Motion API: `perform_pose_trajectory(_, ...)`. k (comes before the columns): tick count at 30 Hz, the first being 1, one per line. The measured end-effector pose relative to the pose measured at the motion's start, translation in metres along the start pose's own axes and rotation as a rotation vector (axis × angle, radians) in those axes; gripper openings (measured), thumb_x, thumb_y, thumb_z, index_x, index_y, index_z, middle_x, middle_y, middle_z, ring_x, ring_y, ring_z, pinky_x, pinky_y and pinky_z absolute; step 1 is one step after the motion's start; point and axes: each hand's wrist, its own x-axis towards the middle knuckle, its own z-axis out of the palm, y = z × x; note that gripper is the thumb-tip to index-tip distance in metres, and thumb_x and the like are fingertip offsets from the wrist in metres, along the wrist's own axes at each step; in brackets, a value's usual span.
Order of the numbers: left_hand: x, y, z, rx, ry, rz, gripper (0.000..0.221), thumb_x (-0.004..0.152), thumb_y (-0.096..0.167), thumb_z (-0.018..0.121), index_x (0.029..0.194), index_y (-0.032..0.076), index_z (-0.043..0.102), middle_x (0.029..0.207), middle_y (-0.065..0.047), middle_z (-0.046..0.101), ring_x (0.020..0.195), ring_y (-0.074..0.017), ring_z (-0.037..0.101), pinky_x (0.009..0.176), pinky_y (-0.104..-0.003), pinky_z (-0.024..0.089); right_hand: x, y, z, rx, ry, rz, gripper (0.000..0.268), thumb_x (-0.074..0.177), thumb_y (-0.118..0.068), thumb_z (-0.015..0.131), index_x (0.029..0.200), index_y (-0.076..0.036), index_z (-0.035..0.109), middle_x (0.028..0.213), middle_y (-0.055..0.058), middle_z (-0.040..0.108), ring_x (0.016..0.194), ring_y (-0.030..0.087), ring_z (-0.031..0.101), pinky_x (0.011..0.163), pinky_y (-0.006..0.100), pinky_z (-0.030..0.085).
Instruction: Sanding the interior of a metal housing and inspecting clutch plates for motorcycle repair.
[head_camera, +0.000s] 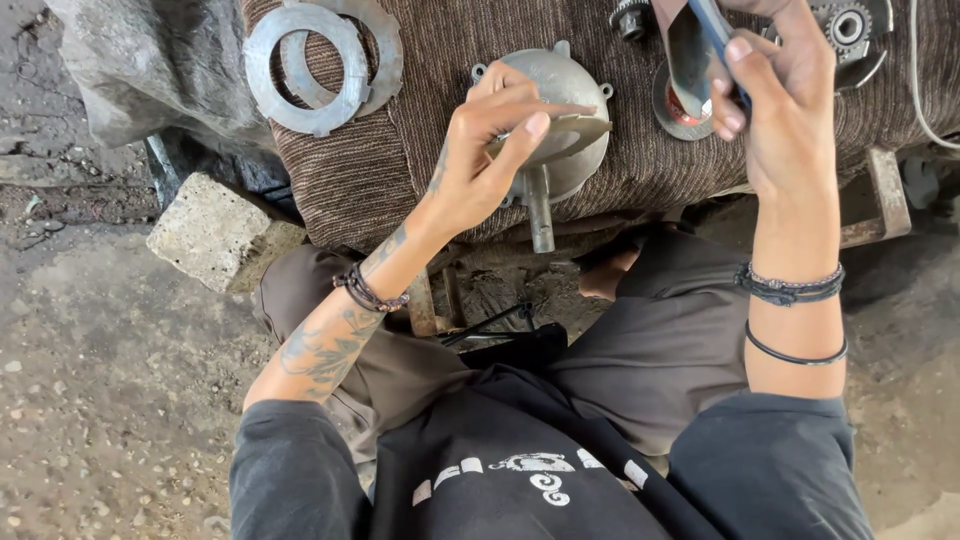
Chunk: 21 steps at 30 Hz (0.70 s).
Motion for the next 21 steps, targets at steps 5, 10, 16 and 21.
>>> perform_pose_trajectory(5, 0.000, -0.012, 0.000, 0.056, -0.001, 0.035, 0.045, 0.113, 0.038, 0.038, 0.127, 0.009, 0.070, 0.077, 0.000, 0.049, 0.092, -0.0187, 0.043, 0.092, -0.038, 0.038, 0.000, 0.003, 0.001, 0.008, -0.026, -0.084, 0.042, 0.114, -0.038, 0.059, 0.141, -0.008, 0.047, 0.078, -0.002, 0.038, 0.055, 0.004, 0.034, 0.049, 0.018, 0.028)
perform_pose_trajectory(10, 0.004, -0.020, -0.005, -0.336, 0.224, -0.408, 0.044, 0.097, 0.053, 0.045, 0.102, 0.016, 0.066, 0.080, 0.000, 0.055, 0.090, -0.0188, 0.052, 0.103, -0.044, 0.035, -0.001, 0.007, 0.011, 0.000, -0.014, -0.200, 0.043, 0.117, -0.040, 0.051, 0.135, -0.001, 0.056, 0.069, -0.005, 0.033, 0.051, 0.003, 0.030, 0.045, 0.016, 0.029)
perform_pose_trajectory(16, 0.011, 0.003, -0.017, -1.192, 0.514, -0.643, 0.026, 0.089, 0.032, 0.066, 0.087, 0.006, 0.060, 0.072, -0.003, 0.058, 0.096, -0.0230, 0.064, 0.096, -0.060, 0.056, -0.003, 0.028, 0.028, -0.046, -0.117, -0.229, 0.012, 0.107, -0.007, 0.040, 0.118, -0.003, 0.039, 0.088, 0.010, 0.053, 0.061, 0.014, 0.047, 0.052, 0.022, 0.042)
perform_pose_trajectory(21, 0.006, 0.003, -0.011, -1.396, 0.354, -0.531, 0.040, 0.101, 0.040, 0.058, 0.114, 0.002, 0.063, 0.117, -0.014, 0.066, 0.130, -0.0336, 0.056, 0.104, -0.072, 0.041, -0.009, 0.028, 0.051, -0.127, -0.136, -0.288, 0.039, 0.115, -0.040, 0.039, 0.107, -0.003, 0.044, 0.070, -0.003, 0.032, 0.052, 0.006, 0.025, 0.047, 0.022, 0.021)
